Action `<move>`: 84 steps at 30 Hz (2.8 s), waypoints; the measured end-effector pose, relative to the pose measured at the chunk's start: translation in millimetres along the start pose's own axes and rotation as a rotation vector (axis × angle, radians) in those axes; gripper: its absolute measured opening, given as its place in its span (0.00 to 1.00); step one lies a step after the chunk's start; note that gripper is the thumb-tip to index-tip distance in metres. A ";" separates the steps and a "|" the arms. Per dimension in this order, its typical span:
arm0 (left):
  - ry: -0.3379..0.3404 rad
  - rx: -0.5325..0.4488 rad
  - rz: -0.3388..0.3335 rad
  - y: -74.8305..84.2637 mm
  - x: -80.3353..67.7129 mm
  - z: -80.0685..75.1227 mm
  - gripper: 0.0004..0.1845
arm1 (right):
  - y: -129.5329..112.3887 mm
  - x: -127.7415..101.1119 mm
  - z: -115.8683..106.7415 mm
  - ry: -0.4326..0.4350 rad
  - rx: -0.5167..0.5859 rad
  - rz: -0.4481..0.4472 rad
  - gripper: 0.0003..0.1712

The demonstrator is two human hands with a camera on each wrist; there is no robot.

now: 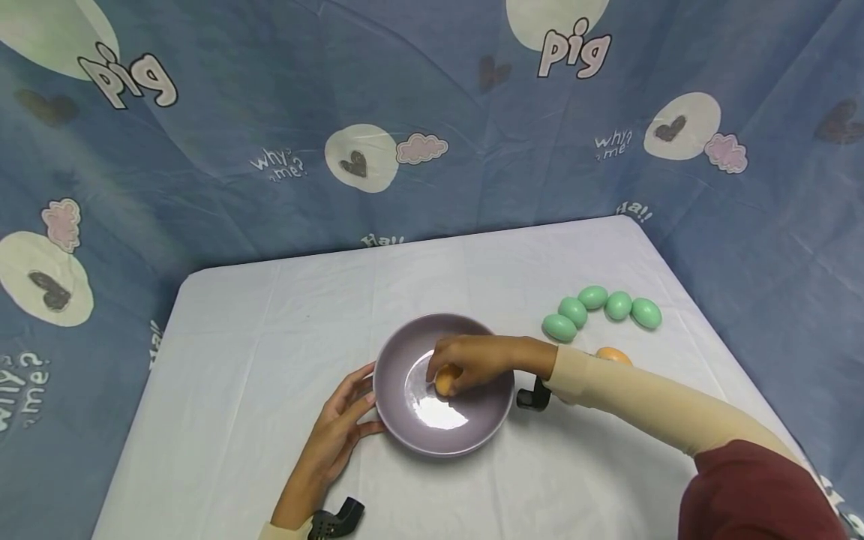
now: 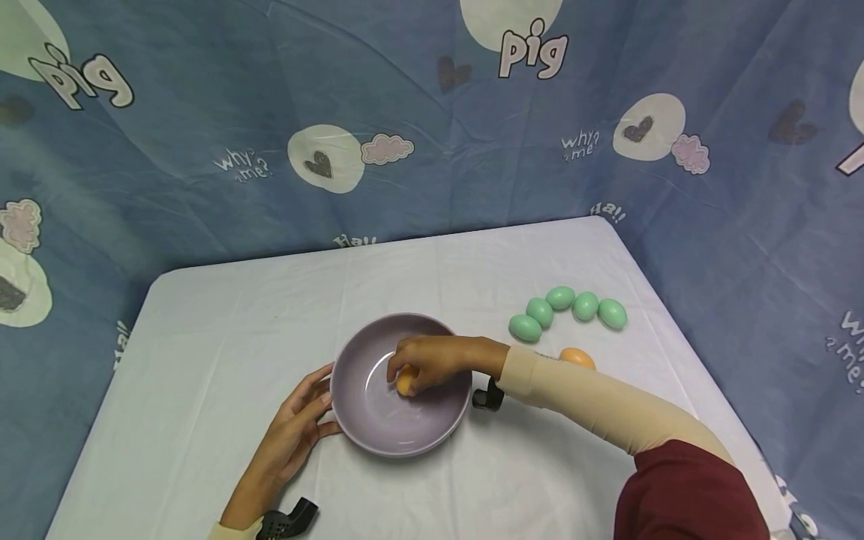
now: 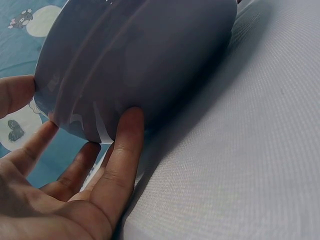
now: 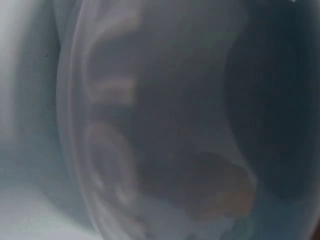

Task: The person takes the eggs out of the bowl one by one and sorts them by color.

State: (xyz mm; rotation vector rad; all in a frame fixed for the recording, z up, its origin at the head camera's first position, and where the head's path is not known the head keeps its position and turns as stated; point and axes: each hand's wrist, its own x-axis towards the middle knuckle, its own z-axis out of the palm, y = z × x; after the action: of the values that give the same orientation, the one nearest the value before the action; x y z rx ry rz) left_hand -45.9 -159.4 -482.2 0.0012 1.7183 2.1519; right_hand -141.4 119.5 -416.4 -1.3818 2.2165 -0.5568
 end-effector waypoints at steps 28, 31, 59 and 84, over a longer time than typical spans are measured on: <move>-0.028 -0.001 0.011 -2.1 3.3 0.2 0.30 | -6.4 -13.0 -11.4 0.026 0.012 -0.018 0.16; -0.029 0.002 0.012 -2.4 4.2 1.2 0.30 | -13.4 -23.7 -21.9 0.051 0.054 0.007 0.16; 0.026 0.004 -0.026 -2.9 1.1 1.7 0.29 | 0.2 -207.4 -52.0 0.510 0.097 0.343 0.20; 0.025 0.022 -0.027 -3.8 3.5 4.2 0.29 | 63.6 -264.6 5.5 0.629 0.340 0.742 0.22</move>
State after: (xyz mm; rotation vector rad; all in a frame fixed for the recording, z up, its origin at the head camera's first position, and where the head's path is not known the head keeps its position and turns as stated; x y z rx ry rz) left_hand -47.0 -153.7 -485.5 -0.0435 1.7453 2.1223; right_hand -82.0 385.0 -410.9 -0.1542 2.6923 -1.1026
